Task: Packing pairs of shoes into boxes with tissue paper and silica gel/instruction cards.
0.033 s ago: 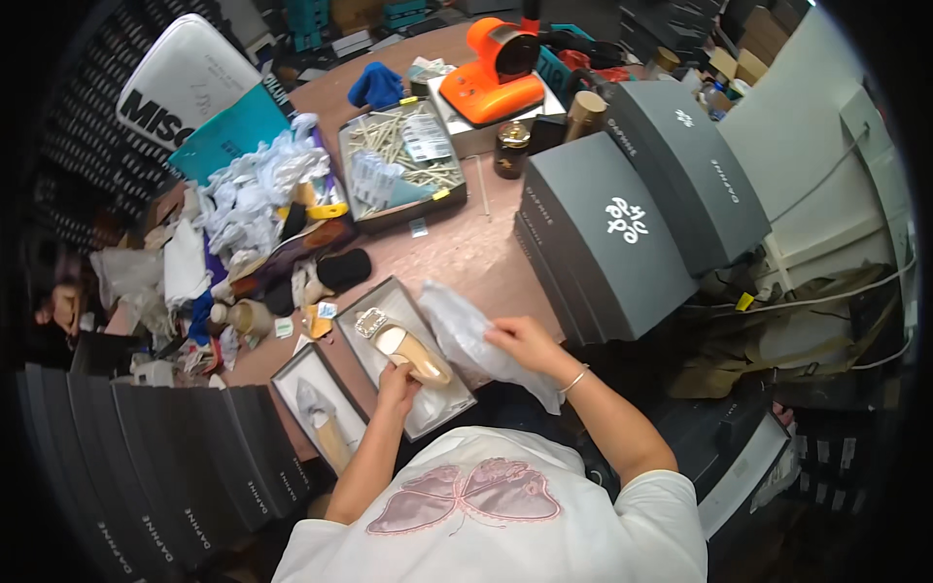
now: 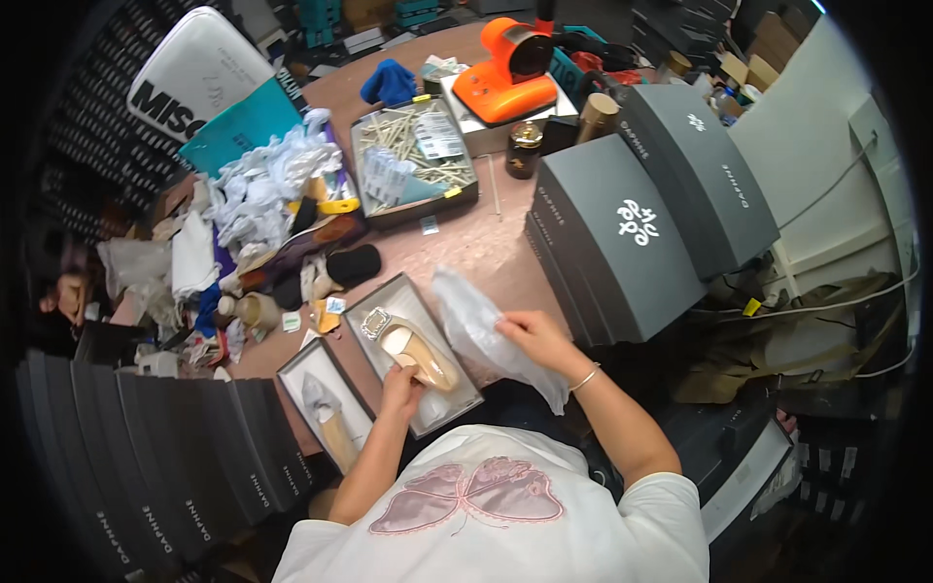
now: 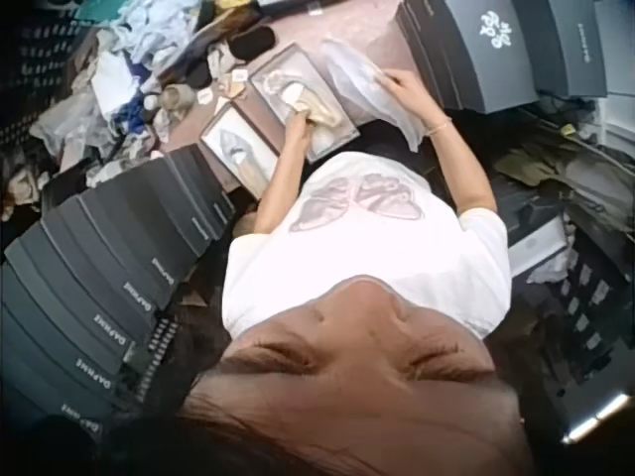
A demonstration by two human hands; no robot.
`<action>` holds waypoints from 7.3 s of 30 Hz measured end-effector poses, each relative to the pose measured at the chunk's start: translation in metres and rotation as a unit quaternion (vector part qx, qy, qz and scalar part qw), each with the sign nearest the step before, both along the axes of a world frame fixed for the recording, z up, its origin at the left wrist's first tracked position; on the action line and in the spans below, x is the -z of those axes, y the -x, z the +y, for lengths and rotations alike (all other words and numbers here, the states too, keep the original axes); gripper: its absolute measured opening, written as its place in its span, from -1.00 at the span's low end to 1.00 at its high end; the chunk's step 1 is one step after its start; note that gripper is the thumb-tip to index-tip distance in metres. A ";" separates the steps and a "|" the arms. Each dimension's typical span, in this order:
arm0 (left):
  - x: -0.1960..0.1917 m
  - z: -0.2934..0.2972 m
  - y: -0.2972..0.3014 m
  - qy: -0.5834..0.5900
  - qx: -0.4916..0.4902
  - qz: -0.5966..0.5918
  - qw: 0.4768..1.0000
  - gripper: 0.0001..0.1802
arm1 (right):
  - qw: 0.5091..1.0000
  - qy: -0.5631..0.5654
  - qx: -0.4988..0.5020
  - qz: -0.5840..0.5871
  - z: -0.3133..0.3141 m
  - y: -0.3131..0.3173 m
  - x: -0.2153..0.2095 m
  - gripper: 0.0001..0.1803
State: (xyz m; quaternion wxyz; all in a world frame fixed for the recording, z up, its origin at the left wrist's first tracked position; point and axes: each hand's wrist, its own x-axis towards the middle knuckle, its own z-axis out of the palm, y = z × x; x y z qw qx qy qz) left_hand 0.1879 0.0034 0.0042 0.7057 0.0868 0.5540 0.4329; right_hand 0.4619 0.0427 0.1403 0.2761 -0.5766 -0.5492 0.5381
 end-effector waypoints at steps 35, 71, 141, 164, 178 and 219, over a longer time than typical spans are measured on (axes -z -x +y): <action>-0.113 -0.063 0.044 -0.191 -0.041 0.097 0.976 -0.71 | 0.988 -0.026 -0.153 0.012 -0.043 0.099 -0.023 -0.80; -0.124 -0.067 0.055 -0.230 0.074 0.136 0.961 -0.73 | 0.905 0.015 -0.321 0.277 0.058 0.109 -0.050 -0.14; -0.096 -0.010 0.082 -0.132 0.094 -0.058 0.985 -0.34 | 0.818 -0.394 -0.339 -0.247 -0.048 0.212 -0.004 -0.84; -0.126 -0.017 0.091 -0.316 0.180 0.162 0.917 -0.31 | 0.927 -0.222 -0.195 -0.233 -0.018 0.210 -0.009 -0.27; -0.139 -0.024 0.089 -0.344 0.140 0.185 0.910 -0.23 | 0.934 -0.266 -0.199 -0.132 -0.022 0.200 -0.008 -0.30; 0.025 -0.147 0.188 0.023 0.006 0.489 0.872 -0.43 | 0.959 -0.129 -0.160 -0.197 -0.021 0.173 0.100 -0.10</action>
